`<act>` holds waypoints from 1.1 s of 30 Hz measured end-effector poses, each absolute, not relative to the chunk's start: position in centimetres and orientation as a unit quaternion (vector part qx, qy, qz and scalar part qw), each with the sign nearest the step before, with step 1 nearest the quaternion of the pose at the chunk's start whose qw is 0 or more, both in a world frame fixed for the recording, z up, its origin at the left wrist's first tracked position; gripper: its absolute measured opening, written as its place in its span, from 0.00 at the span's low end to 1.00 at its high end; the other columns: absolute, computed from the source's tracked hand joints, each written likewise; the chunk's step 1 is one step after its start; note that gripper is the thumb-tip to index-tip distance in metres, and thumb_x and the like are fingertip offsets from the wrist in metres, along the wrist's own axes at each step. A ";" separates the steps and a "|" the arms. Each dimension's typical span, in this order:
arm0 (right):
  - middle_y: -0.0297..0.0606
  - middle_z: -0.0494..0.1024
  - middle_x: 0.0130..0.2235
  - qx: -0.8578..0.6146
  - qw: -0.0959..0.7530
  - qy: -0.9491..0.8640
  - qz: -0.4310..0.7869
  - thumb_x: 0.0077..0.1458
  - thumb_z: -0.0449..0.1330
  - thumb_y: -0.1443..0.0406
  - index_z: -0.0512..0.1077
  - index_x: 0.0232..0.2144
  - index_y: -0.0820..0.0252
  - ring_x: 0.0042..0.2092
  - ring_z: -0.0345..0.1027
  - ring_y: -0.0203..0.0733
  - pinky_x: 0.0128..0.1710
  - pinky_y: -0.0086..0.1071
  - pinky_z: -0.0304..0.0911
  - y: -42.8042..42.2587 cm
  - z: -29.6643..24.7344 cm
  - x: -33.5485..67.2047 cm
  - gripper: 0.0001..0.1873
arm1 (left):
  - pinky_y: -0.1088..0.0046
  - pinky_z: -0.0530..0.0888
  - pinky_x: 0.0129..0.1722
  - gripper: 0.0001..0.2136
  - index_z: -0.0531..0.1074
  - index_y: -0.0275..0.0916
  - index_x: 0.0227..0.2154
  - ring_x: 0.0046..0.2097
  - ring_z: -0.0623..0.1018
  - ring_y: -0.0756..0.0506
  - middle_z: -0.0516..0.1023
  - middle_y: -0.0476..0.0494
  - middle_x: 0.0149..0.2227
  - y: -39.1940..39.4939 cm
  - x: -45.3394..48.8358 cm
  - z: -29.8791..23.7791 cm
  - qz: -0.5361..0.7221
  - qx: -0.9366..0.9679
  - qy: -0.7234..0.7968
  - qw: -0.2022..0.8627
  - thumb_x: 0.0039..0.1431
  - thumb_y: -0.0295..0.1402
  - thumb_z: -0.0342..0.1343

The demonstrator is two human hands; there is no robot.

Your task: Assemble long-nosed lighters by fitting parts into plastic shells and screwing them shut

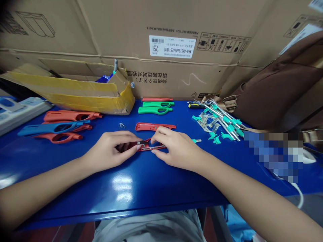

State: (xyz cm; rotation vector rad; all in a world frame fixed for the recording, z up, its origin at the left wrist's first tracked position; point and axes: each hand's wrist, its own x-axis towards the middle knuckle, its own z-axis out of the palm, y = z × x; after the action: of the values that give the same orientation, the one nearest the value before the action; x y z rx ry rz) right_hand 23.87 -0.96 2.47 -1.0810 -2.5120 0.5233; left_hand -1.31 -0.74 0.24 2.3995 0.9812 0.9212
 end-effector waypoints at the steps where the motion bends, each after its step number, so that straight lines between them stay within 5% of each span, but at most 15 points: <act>1: 0.39 0.76 0.46 -0.378 0.191 -0.888 0.179 0.62 0.62 0.65 0.74 0.45 0.56 0.41 0.72 0.40 0.39 0.33 0.67 -1.0 2.3 23.7 0.08 | 0.78 0.72 0.27 0.07 0.82 0.38 0.41 0.28 0.76 0.52 0.82 0.46 0.35 -0.8 -1.3 0.3 0.331 0.854 0.350 0.196 0.62 0.28 0.61; 7: 0.42 0.80 0.47 -0.327 0.264 -0.892 0.166 0.63 0.60 0.69 0.74 0.46 0.58 0.51 0.72 0.47 0.52 0.42 0.67 0.0 0.9 22.9 0.09 | 0.78 0.75 0.31 0.07 0.82 0.37 0.38 0.31 0.79 0.51 0.83 0.45 0.35 -0.7 -1.3 0.3 0.337 0.857 0.335 0.198 0.64 0.27 0.58; 13: 0.41 0.82 0.44 -0.283 0.264 -0.909 0.156 0.64 0.59 0.71 0.77 0.45 0.58 0.46 0.74 0.45 0.49 0.41 0.69 0.7 0.1 22.7 0.10 | 0.75 0.78 0.39 0.07 0.83 0.38 0.39 0.37 0.82 0.49 0.84 0.45 0.37 -0.4 -1.3 -0.2 0.334 0.866 0.316 0.196 0.66 0.28 0.59; 23: 0.42 0.81 0.42 -0.291 0.246 -0.922 0.067 0.66 0.57 0.69 0.80 0.44 0.57 0.44 0.73 0.45 0.43 0.39 0.66 0.7 0.0 23.0 0.11 | 0.78 0.75 0.28 0.06 0.81 0.38 0.41 0.27 0.76 0.53 0.83 0.46 0.36 -0.8 -1.1 -0.1 0.324 0.862 0.337 0.194 0.62 0.29 0.62; 33: 0.42 0.80 0.43 -0.275 0.206 -0.939 0.013 0.67 0.55 0.69 0.80 0.45 0.57 0.44 0.73 0.44 0.41 0.37 0.65 0.5 0.5 23.3 0.13 | 0.67 0.79 0.47 0.13 0.79 0.35 0.49 0.44 0.81 0.44 0.80 0.38 0.45 -1.4 -1.3 0.6 0.217 0.915 0.319 0.118 0.69 0.34 0.54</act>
State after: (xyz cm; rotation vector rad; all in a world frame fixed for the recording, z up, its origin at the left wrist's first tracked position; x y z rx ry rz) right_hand 23.31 0.48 0.54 -0.7665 -2.6172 0.0359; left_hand -1.31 -1.39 0.60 2.6770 0.9327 0.6358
